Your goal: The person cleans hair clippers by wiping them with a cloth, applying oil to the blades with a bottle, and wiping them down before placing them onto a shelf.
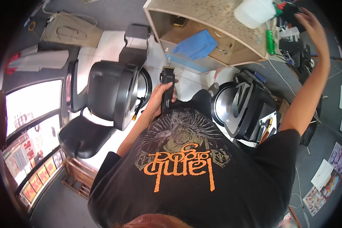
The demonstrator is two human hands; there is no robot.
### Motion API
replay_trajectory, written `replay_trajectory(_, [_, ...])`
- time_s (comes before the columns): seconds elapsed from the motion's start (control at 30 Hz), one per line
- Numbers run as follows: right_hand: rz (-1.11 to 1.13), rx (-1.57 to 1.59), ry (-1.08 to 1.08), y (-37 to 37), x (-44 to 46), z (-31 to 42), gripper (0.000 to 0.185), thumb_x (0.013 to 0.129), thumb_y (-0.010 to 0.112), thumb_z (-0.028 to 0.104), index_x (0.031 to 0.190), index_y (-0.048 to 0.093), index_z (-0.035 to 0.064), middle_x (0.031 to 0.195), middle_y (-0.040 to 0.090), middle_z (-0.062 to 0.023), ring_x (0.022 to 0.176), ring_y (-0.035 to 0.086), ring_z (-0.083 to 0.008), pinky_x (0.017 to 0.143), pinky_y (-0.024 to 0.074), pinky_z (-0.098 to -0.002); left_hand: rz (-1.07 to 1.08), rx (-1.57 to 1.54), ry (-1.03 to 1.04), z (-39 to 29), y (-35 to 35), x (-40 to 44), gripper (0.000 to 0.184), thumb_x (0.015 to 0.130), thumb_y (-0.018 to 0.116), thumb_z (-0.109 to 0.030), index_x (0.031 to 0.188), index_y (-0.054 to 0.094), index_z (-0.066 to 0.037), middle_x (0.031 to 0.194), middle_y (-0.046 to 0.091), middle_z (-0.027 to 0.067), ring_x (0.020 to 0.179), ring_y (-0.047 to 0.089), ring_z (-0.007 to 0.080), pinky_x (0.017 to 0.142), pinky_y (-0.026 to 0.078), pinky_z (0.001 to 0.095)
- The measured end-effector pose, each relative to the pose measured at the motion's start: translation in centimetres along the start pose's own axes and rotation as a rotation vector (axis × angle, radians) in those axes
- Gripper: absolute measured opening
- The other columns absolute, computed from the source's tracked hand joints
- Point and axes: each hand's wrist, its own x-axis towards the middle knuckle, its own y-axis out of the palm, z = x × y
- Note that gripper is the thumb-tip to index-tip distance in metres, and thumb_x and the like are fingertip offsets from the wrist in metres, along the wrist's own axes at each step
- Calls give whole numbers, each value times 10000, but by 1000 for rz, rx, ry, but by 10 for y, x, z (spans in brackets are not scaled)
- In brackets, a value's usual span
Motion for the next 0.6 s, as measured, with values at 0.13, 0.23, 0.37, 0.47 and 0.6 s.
replay_trajectory(0.13, [-692,230,-83,-2,-115,97,373,1043,627,226,1308,664,-34,1086,746,-250,970,732,-304,900,580,-393,-31,26,16,11,-18,14,332,1018,695,-276,1143,552,-3,900,640,101,692,670,153,578,564,307])
replay_trajectory(0.23, [-742,917,-346,104,-185,205,187,1022,629,118,957,689,-47,900,725,-241,699,698,-265,688,605,-386,-126,6,51,3,-1,13,378,1025,704,-327,1134,505,-25,962,641,117,693,680,164,552,572,319])
replay_trajectory(0.37, [172,990,317,239,-245,267,220,1024,687,145,1213,734,43,901,740,-42,800,691,-98,775,538,-254,-1,-224,-36,9,-11,25,330,1059,653,-299,1179,506,-29,958,649,100,751,682,203,721,620,385])
replay_trajectory(0.47, [282,1209,509,313,-269,277,235,1060,630,153,1251,708,40,896,730,-58,795,676,-107,756,536,-266,79,-184,-13,0,3,20,338,1032,640,-171,1273,456,-21,1079,626,123,900,688,237,823,611,426])
replay_trajectory(0.6, [315,1363,673,333,-274,270,232,1082,587,166,1234,702,33,879,721,-59,786,664,-116,736,532,-279,210,-55,59,4,7,21,458,963,654,-55,1342,399,-23,1127,590,135,958,674,246,847,596,415])
